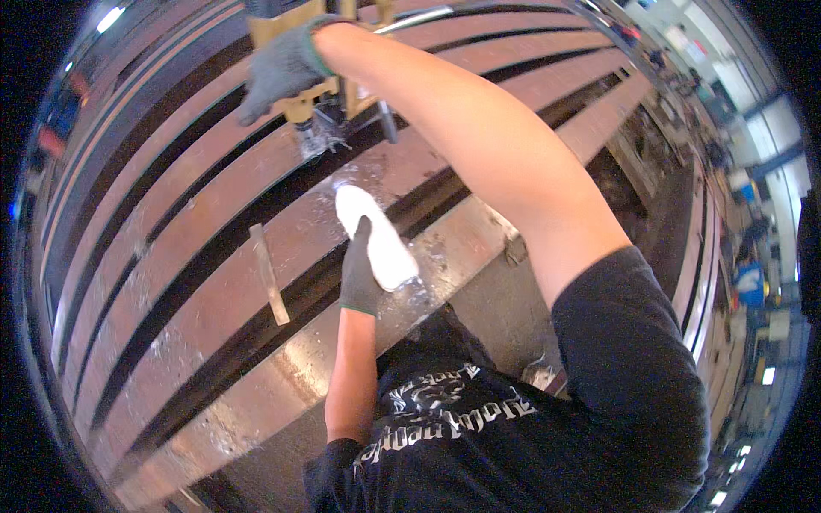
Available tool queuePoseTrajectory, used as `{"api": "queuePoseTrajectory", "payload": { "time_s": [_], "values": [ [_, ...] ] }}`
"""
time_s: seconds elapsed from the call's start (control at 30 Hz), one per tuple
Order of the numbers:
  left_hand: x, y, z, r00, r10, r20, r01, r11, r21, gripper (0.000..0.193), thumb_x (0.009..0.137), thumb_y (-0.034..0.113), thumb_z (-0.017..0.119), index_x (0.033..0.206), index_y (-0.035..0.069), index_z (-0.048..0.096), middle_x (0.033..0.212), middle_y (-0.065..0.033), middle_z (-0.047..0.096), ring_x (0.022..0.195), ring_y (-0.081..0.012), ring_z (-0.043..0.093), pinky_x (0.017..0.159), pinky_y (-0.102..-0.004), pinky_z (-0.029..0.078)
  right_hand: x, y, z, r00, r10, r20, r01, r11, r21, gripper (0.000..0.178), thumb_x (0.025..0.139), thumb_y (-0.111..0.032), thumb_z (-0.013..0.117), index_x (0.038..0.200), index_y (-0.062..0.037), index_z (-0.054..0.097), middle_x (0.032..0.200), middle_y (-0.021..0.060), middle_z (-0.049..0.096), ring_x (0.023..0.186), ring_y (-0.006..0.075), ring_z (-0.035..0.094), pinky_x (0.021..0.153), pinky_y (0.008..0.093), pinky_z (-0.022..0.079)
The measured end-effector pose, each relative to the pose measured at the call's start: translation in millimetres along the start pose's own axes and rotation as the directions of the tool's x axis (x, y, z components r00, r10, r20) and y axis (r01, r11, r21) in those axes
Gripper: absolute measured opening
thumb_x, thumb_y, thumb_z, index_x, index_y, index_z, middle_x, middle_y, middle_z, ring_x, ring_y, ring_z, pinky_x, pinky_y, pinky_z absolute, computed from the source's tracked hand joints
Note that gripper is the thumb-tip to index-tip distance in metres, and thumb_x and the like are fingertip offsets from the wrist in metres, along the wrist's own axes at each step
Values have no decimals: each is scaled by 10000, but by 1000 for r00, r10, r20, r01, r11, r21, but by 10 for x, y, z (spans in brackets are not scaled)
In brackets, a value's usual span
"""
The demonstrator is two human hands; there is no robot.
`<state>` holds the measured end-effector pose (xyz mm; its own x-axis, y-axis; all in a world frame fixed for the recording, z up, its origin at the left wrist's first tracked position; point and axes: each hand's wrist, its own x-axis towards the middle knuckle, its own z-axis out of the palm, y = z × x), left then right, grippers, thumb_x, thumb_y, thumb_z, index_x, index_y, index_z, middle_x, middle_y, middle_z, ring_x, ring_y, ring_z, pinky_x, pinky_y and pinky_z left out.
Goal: The person uses a handheld drill to create holes in a large metal sheet. They repeatedly apply a liquid from a white bottle to the drilling area, likely as a coolant or lubricant, while operating the drill with both hands.
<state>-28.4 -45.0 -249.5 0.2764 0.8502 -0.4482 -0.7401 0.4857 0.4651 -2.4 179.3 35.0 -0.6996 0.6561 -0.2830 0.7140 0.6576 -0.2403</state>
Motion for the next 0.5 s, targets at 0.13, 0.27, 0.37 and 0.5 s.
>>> {"api": "queuePoseTrajectory", "payload": {
  "time_s": [0.13,0.27,0.37,0.5],
  "values": [
    [102,-92,-103,1000,6,27,-7,999,33,597,984,510,671,1278,-5,603,1051,-101,698,909,-209,699,820,-357,599,42,69,87,989,-95,-111,102,993,66,647,857,-640,692,1194,-92,756,1222,113,732,1051,245,663,937,443,527],
    [68,-75,-68,1000,-18,24,18,1000,-14,445,1016,467,637,1235,80,622,980,-58,703,834,-206,700,766,-364,610,116,80,158,975,-195,-111,197,980,9,606,910,-610,637,1214,-99,757,1168,131,750,1034,256,685,926,420,533],
    [134,-125,-154,998,11,55,-9,999,-31,448,1013,461,643,1239,75,617,978,-56,705,827,-206,702,758,-362,611,-70,9,-9,962,-248,-113,233,964,-129,593,946,-591,587,1233,-101,758,1133,153,761,1044,289,706,937,417,530],
    [136,-119,-144,996,43,72,-41,999,-19,428,1012,445,649,1210,66,623,982,-60,704,811,-190,698,750,-349,610,-251,-227,-112,992,-105,-63,86,963,-257,626,964,-589,558,1294,-80,714,1353,176,675,1253,330,628,1075,423,469]
  ]
}}
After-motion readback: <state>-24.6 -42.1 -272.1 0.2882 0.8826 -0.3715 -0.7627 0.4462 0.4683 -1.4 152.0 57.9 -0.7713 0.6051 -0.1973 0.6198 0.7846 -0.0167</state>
